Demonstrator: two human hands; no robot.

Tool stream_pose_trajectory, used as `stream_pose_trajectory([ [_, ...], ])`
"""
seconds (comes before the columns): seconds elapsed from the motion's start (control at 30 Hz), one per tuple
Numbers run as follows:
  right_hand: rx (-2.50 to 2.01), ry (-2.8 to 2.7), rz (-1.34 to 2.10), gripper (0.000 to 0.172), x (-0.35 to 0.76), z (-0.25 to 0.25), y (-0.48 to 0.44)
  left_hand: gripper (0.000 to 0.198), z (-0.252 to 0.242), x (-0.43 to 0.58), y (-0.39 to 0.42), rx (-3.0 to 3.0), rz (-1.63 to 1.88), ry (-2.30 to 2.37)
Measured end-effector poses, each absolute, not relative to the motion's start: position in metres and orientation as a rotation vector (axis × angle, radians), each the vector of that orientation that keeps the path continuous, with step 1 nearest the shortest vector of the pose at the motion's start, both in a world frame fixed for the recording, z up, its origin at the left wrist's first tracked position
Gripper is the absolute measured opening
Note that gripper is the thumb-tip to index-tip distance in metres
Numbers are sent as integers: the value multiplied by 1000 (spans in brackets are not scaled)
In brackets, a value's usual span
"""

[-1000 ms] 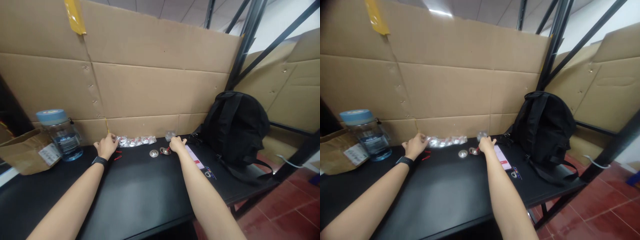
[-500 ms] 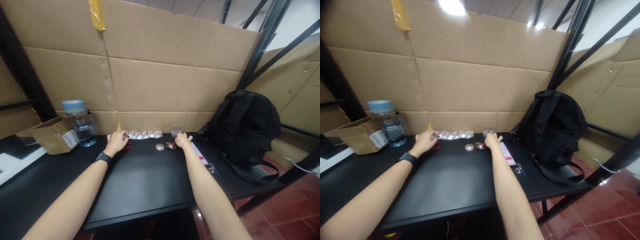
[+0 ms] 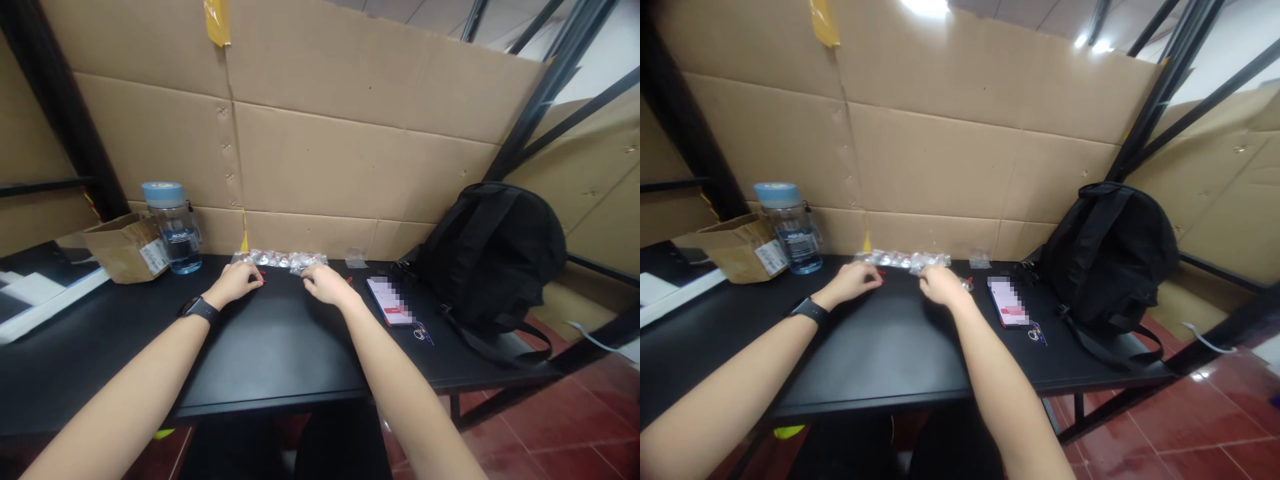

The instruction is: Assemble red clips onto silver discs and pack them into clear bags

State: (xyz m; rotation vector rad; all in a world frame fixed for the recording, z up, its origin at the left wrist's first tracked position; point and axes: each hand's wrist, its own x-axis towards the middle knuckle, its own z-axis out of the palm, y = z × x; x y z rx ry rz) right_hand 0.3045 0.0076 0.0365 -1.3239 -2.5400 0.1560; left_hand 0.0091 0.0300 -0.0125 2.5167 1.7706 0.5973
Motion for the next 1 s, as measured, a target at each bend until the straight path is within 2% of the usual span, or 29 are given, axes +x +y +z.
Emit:
stream_pose_trajectory([
  [0.13, -863, -2687, 551, 29, 311, 43, 4, 15, -11, 15, 25, 2534, 613, 1785],
  [0.2, -940, -2521, 515, 31, 328, 49, 9, 17, -10, 19, 22, 2510, 665, 1801],
  [0.27, -1138, -2363, 337, 32, 351, 51, 17, 16, -8, 23, 19, 2464, 737, 1828],
  [0.3, -1253, -2319, 244, 36, 362, 50, 22, 15, -6, 25, 18, 2448, 772, 1830],
  [0.37, -1521, -2312, 172, 56, 382, 43, 34, 13, -3, 29, 16, 2440, 839, 1797],
  [0.43, -1698, -2361, 305, 74, 396, 33, 44, 11, 1, 32, 13, 2440, 908, 1730],
  [0.6, -1644, -2353, 485, 63, 404, 16, 58, 16, 7, 37, 8, 2360, 1010, 1651],
  [0.87, -1668, -2367, 537, 77, 407, 20, 56, 10, 5, 28, 8, 2369, 712, 1831],
  [1.0, -1613, -2444, 496, 66, 407, 20, 56, 10, 0, 23, 12, 2376, 642, 1911],
])
